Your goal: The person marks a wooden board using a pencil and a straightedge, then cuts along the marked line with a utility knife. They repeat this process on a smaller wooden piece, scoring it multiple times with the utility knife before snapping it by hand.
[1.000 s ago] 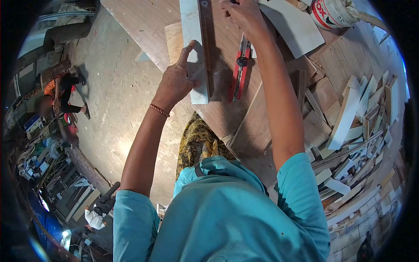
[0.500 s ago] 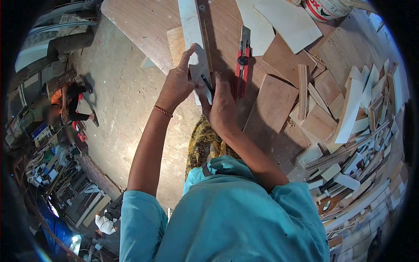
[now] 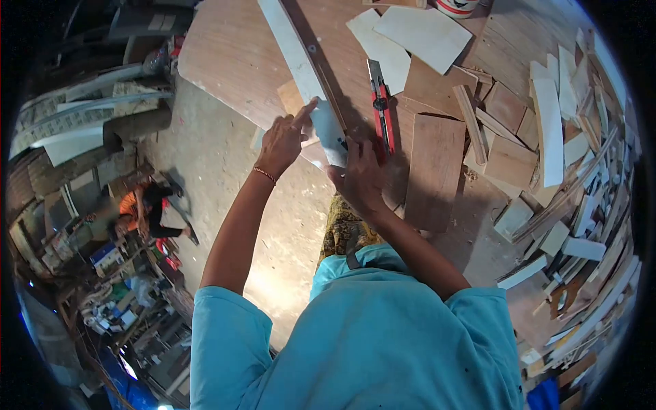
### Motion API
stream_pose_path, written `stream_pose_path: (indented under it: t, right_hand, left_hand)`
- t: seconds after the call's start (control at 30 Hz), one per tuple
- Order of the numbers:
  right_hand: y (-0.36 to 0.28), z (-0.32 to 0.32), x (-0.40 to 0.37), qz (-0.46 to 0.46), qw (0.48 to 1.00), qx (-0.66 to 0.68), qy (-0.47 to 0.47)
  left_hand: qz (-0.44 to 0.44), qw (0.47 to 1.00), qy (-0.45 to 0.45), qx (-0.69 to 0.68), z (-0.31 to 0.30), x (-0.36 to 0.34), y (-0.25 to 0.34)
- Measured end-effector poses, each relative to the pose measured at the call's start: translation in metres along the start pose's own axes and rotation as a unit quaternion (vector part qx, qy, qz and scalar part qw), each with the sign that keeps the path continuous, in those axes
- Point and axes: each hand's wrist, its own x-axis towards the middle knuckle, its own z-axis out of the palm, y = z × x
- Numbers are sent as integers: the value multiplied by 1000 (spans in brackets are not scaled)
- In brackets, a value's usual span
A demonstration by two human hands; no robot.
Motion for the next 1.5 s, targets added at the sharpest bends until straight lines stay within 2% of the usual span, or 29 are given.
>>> stream_pose_path:
  t: [0.07,0.1,0.13,0.17,0.23,0.27,0.33,0.47,0.5,0.6,0.7,0.83,0.97,1.03,1.07,1.13,1.2,1.37,1.5]
  right_hand:
    - [-3,-2,-1,23,1000,4,-14]
    - [-4,-3,0,41,998,3,-38]
    - [-4,-2,-1,48,999,7,-25]
    - [-5,-1,-1,45,999,8,-12]
    - [-9,2,-5,52,998,9,16]
    - [-13,2,-6,75,997,-5,24]
    - [-22,2,-7,113,992,-21,49]
    - [-45,11,-1,188,974,-102,73]
    - [-55,13,1,213,966,-120,88]
    - [-82,22,18,300,936,-143,112]
    - [-91,38,30,336,912,-118,203]
    - [-83,56,37,327,902,-111,259]
    - [-82,57,38,341,892,-132,267]
    - [-80,55,40,349,887,-134,272]
    - [-80,55,40,347,886,-133,278]
    - [-83,59,39,352,886,-126,273]
    - [-82,57,41,347,884,-126,288]
    - [-81,56,43,369,880,-107,280]
    - [-81,55,45,372,879,-85,285]
  left_hand:
    - [35,999,-1,41,-10,8,-8]
    - [88,993,1,75,-10,14,-19]
    - [141,984,3,109,-12,20,-27]
    - [155,981,2,114,-13,26,-35]
    - [267,953,34,138,-20,39,-47]
    - [284,948,34,140,-24,47,-52]
    - [392,901,36,181,-36,61,-59]
    - [538,833,16,126,-32,100,-83]
    - [571,805,38,160,-29,109,-88]
    - [615,776,5,141,-30,124,-92]
    - [662,736,-5,139,-31,138,-89]
    - [729,678,-23,92,-29,157,-84]
    - [750,653,-77,74,-28,173,-89]
    - [727,682,-79,-9,-23,180,-92]
    - [730,678,-83,-9,-21,184,-97]
    - [692,717,-83,-10,-34,182,-98]
    - [686,720,-104,-13,-40,186,-96]
    - [698,695,-171,-1,-41,208,-83]
    - [684,698,-211,-15,-38,216,-89]
